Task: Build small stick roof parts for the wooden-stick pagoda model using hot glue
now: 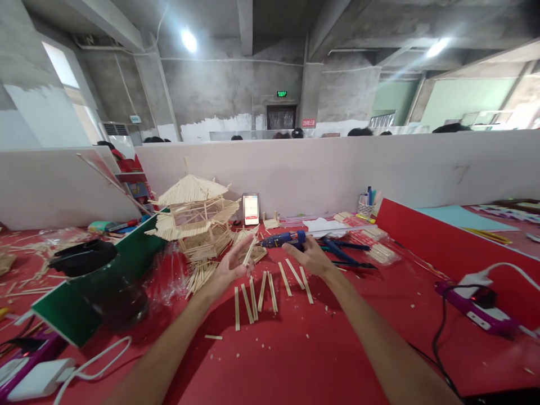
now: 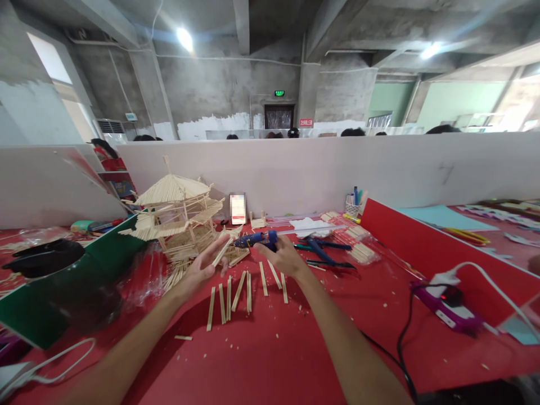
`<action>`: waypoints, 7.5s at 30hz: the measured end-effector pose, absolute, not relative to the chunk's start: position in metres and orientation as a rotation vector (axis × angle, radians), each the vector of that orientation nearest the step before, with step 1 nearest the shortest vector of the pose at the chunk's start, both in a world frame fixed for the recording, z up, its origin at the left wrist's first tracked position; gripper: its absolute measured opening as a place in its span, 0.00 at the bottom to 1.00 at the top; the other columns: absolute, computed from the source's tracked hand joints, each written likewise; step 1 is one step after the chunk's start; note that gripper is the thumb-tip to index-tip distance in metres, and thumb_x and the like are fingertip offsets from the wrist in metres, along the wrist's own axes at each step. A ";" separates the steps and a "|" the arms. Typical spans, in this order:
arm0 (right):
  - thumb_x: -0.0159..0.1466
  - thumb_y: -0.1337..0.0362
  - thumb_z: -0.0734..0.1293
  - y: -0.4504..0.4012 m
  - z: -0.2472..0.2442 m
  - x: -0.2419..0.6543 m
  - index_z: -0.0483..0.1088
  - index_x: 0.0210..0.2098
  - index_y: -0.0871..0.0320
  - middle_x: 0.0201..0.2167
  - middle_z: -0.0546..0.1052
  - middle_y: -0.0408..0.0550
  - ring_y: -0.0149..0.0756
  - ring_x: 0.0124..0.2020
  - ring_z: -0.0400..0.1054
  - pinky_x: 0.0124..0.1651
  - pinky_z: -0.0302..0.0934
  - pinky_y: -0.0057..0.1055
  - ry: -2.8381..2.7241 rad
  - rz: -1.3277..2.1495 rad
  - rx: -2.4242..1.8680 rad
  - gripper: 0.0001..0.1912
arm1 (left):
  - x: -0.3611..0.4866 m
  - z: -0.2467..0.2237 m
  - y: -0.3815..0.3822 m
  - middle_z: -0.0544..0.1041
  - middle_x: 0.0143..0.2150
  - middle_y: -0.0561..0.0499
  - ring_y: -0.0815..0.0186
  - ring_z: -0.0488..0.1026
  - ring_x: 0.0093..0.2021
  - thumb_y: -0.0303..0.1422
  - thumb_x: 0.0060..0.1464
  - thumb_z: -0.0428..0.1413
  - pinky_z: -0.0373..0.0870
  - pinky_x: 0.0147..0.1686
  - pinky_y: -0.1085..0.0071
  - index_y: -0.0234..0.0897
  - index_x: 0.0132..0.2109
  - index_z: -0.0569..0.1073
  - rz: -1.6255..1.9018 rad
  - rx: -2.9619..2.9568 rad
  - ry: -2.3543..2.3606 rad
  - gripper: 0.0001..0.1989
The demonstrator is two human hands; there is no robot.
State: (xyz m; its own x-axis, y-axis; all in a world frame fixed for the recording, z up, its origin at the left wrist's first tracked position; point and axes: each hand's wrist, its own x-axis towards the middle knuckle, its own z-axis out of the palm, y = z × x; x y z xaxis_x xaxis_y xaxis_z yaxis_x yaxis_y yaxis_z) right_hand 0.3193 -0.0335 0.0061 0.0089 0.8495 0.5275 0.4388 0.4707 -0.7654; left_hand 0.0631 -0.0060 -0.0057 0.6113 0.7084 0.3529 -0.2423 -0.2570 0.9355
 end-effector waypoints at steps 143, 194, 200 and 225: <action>0.54 0.67 0.76 -0.010 -0.004 0.369 0.67 0.41 0.54 0.39 0.79 0.47 0.42 0.46 0.75 0.50 0.71 0.43 -0.992 1.431 -0.633 0.18 | 0.064 -0.010 0.005 0.57 0.71 0.43 0.42 0.55 0.69 0.53 0.42 0.67 0.53 0.67 0.47 0.48 0.67 0.62 1.092 1.670 0.560 0.47; 0.57 0.65 0.65 0.008 -0.024 0.369 0.63 0.29 0.56 0.26 0.73 0.45 0.37 0.29 0.68 0.31 0.58 0.28 -1.427 0.648 -1.567 0.04 | 0.070 0.000 -0.007 0.55 0.72 0.40 0.40 0.60 0.66 0.50 0.38 0.70 0.58 0.63 0.48 0.47 0.67 0.63 0.994 1.629 0.505 0.49; 0.54 0.66 0.65 0.002 -0.021 0.365 0.67 0.30 0.58 0.22 0.70 0.40 0.33 0.24 0.62 0.29 0.55 0.27 -1.555 0.747 -1.563 0.03 | 0.071 0.001 -0.008 0.54 0.72 0.42 0.40 0.58 0.67 0.50 0.38 0.70 0.55 0.65 0.47 0.47 0.66 0.64 1.006 1.629 0.491 0.48; 0.64 0.58 0.67 -0.022 0.001 0.335 0.71 0.50 0.62 0.48 0.77 0.59 0.48 0.50 0.72 0.46 0.60 0.32 -2.103 0.163 -2.024 0.18 | 0.069 -0.005 -0.005 0.53 0.73 0.41 0.42 0.57 0.68 0.49 0.42 0.69 0.56 0.65 0.49 0.47 0.67 0.62 0.983 1.696 0.458 0.47</action>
